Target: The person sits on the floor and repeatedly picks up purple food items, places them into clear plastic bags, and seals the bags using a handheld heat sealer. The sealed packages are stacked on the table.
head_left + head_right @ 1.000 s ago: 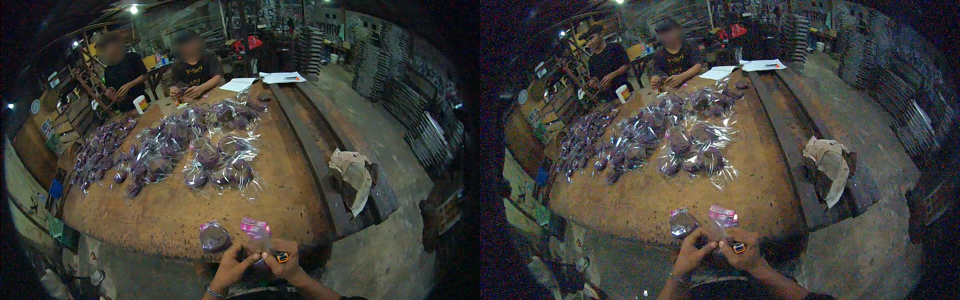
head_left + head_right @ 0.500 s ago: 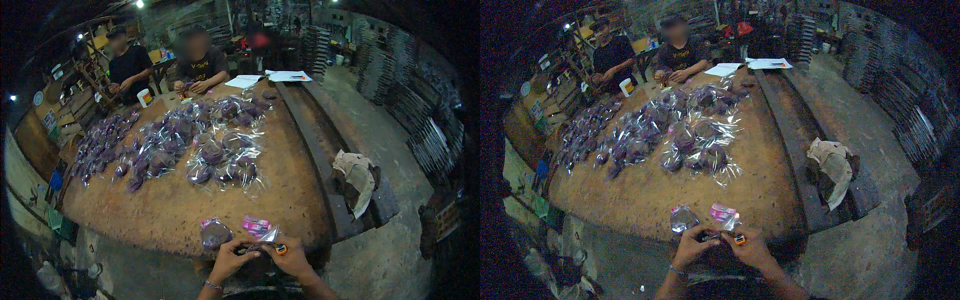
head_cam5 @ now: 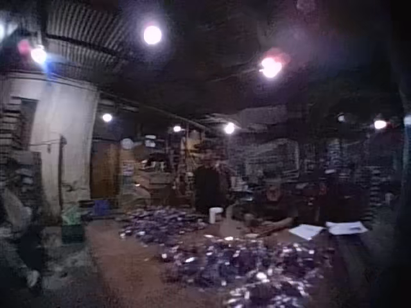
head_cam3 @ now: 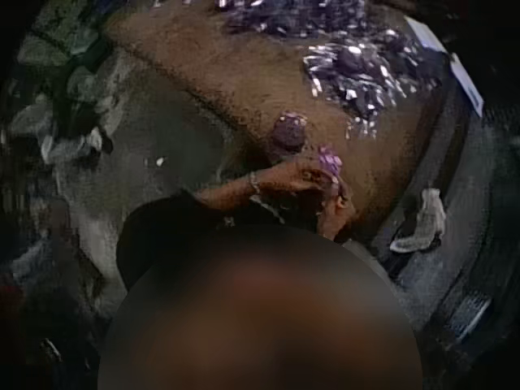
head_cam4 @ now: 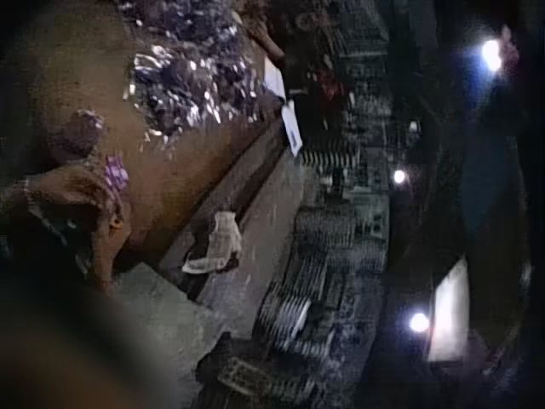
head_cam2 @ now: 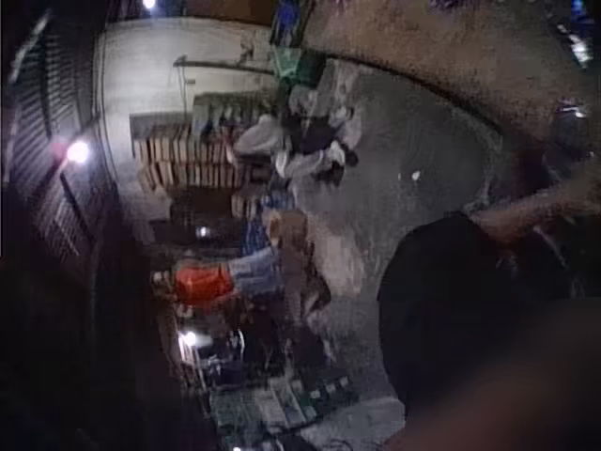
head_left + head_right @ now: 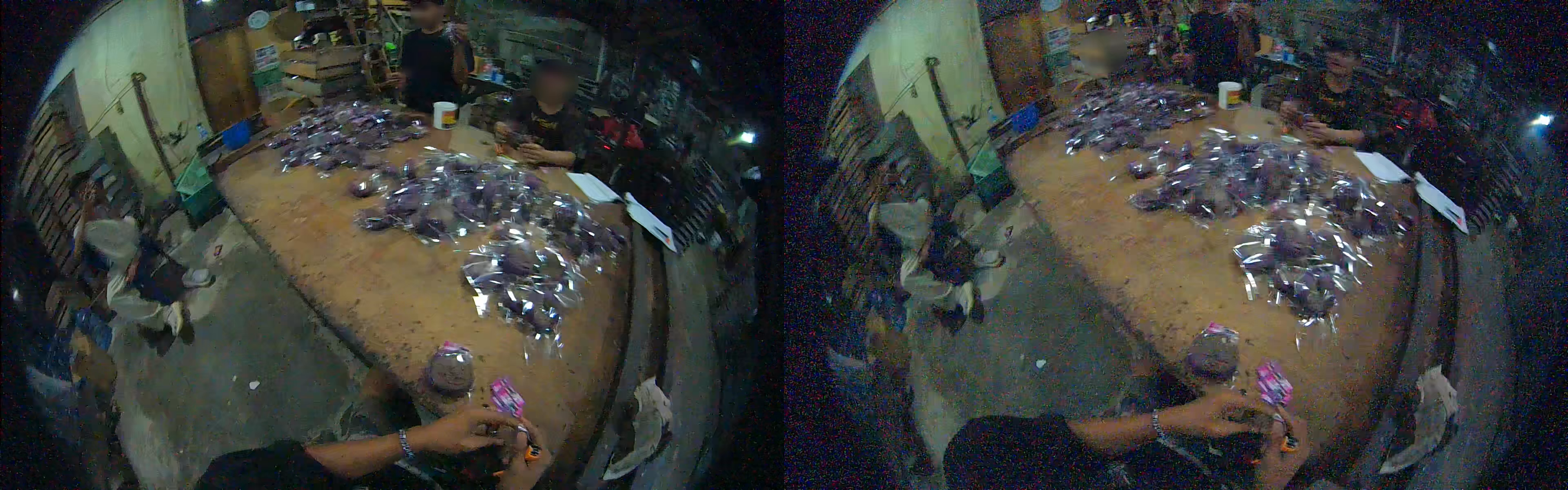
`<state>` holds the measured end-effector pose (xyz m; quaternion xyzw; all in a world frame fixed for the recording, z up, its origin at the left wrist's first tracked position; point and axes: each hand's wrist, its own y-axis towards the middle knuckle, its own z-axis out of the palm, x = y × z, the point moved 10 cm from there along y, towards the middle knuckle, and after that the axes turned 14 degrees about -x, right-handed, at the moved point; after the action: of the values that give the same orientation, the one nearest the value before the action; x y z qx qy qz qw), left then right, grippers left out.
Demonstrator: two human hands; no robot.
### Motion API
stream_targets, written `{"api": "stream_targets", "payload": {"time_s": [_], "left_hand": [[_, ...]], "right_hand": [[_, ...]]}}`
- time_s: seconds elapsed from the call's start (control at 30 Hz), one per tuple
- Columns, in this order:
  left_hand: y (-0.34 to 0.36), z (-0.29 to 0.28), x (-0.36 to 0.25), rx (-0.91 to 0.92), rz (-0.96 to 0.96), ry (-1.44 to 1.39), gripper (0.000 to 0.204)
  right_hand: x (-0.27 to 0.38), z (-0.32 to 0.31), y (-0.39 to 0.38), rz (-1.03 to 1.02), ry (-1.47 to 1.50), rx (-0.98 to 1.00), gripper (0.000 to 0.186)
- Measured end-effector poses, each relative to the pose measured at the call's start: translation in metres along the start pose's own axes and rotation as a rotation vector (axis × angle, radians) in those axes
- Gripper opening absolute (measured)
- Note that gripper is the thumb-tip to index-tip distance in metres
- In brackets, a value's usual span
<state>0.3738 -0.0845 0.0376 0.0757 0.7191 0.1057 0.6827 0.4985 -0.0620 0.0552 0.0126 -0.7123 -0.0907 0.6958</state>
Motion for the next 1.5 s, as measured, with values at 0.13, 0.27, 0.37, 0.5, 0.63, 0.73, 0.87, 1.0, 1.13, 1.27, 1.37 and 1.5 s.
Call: {"api": "stream_targets", "payload": {"time_s": [0.13, 0.27, 0.37, 0.5, 0.63, 0.73, 0.87, 1.0, 1.13, 1.27, 1.37, 1.5], "left_hand": [[-0.005, 0.009, 0.023, -0.030, -0.104, 0.046, 0.037], [-0.006, 0.010, 0.024, -0.089, -0.111, -0.097, 0.025], [0.000, 0.003, 0.023, -0.134, -0.121, -0.156, 0.020], [0.004, -0.004, 0.029, -0.177, -0.182, -0.206, 0.018], [0.000, -0.001, 0.026, -0.175, -0.094, -0.164, 0.021], [-0.001, 0.001, 0.031, -0.175, -0.123, -0.167, 0.024], [0.003, -0.011, 0.040, -0.228, -0.193, -0.127, 0.027], [-0.002, -0.020, 0.054, -0.277, -0.332, -0.042, 0.025], [-0.019, -0.031, 0.054, -0.465, -0.364, 0.077, 0.025], [-0.029, -0.004, 0.055, -0.226, -0.415, 0.033, 0.025], [-0.031, -0.012, 0.064, -0.267, -0.506, -0.089, 0.020], [-0.026, -0.034, 0.068, -0.381, -0.505, -0.154, 0.015]], "right_hand": [[-0.013, -0.003, -0.006, 0.210, -0.079, 0.067, 0.027], [-0.029, -0.009, -0.007, 0.332, -0.041, 0.025, 0.026], [-0.018, 0.002, -0.008, 0.105, -0.096, 0.107, 0.026], [0.011, 0.005, -0.013, -0.275, -0.213, 0.098, 0.027], [-0.026, -0.001, -0.012, 0.182, -0.174, 0.146, 0.027], [-0.031, -0.003, -0.010, 0.237, -0.164, 0.115, 0.026], [-0.004, 0.008, -0.009, -0.174, -0.271, 0.087, 0.026], [-0.002, 0.022, -0.016, -0.395, -0.555, 0.223, 0.030], [-0.002, 0.018, -0.015, -0.430, -0.640, 0.181, 0.016], [-0.021, 0.009, -0.006, -0.176, -0.468, 0.167, 0.011], [-0.033, -0.009, 0.008, -0.082, -0.348, 0.023, 0.011], [-0.059, -0.047, 0.032, -0.011, -0.326, -0.294, 0.014]]}}
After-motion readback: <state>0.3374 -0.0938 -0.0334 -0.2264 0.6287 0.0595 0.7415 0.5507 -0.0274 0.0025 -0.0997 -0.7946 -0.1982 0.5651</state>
